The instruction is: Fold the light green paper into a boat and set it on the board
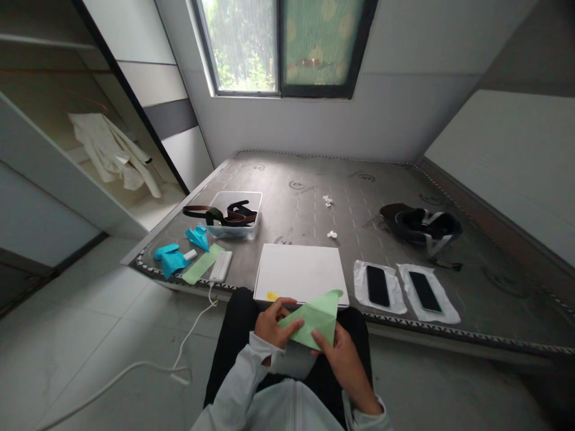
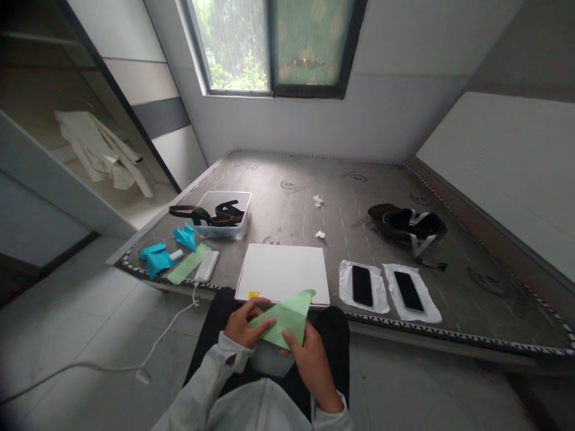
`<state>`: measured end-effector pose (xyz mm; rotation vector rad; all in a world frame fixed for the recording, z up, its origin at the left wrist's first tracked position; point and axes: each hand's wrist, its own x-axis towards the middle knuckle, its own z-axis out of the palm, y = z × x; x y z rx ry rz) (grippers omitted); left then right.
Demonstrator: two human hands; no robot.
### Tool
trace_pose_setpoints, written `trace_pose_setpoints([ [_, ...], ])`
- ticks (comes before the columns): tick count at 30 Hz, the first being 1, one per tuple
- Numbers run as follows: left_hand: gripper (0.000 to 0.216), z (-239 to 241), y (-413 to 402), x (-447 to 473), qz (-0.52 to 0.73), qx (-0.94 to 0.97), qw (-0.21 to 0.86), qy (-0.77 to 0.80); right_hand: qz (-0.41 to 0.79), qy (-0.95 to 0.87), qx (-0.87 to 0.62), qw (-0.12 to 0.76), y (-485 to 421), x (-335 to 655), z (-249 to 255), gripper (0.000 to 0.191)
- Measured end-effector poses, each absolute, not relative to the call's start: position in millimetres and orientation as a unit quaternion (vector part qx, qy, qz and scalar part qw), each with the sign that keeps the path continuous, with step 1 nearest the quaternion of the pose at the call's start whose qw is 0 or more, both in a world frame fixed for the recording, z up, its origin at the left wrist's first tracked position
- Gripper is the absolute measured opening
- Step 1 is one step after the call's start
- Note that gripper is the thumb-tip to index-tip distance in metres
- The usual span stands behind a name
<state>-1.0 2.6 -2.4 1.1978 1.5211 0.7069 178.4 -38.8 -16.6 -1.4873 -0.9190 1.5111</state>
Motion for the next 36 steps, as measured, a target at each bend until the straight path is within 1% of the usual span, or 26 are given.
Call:
trace_pose_setpoints([
  [3, 0.039, -3.5, 2.0, -2.9, 0.238, 0.526, 0.545, 0.608, 0.56, -0.393, -0.606, 0.407, -39.2, 180.0, -18.2, 0.078],
  [5, 0.04, -7.2, 1.2, -3.4, 0.217, 0.532, 0.579, 0.579, 0.528, -0.423, -0.616, 0.403, -38.4, 181.9, -17.0, 0.073],
  [9, 0.053, -11.4, 0.5, -0.8, 0.261, 0.506, 0.612, 0.549, 0.513, -0.47, -0.607, 0.386, -36.9, 184.1, -14.2, 0.067],
  [11, 0.05, -10.5, 1.1, 0.7, 0.291, 0.487, 0.611, 0.553, 0.527, -0.488, -0.586, 0.374, -37.1, 183.5, -14.1, 0.062],
  [13, 0.043, -8.9, 1.8, 0.8, 0.309, 0.487, 0.586, 0.568, 0.535, -0.501, -0.572, 0.369, -38.1, 182.3, -14.0, 0.057],
  [17, 0.026, -8.0, 1.9, -4.2, 0.31, 0.564, 0.506, 0.574, 0.518, -0.504, -0.568, 0.395, -39.7, 181.6, -10.0, 0.049],
  [19, 0.019, -8.8, 1.1, -7.4, 0.318, 0.63, 0.444, 0.552, 0.494, -0.492, -0.584, 0.416, -39.6, 183.2, -6.6, 0.047],
  [22, 0.022, -9.0, -0.2, -10.5, 0.365, 0.749, 0.272, 0.481, 0.46, -0.482, -0.608, 0.432, -39.4, 186.6, -2.5, 0.046],
  [25, 0.026, -6.5, -0.3, -10.4, 0.402, 0.812, 0.095, 0.412, 0.438, -0.495, -0.605, 0.444, -40.1, 188.8, -0.8, 0.041],
  [28, 0.029, -3.6, 0.9, -8.8, 0.405, 0.831, -0.018, 0.38, 0.412, -0.515, -0.595, 0.459, -41.0, 189.5, 0.1, 0.033],
  [32, 0.028, -0.5, 2.4, -8.7, 0.388, 0.837, -0.075, 0.379, 0.386, -0.526, -0.58, 0.488, -40.2, 188.4, 4.8, 0.023],
  [36, 0.019, 3.4, 1.8, -14.0, 0.415, 0.811, -0.087, 0.403, 0.405, -0.513, -0.569, 0.499, -39.3, 189.4, 13.2, 0.024],
])
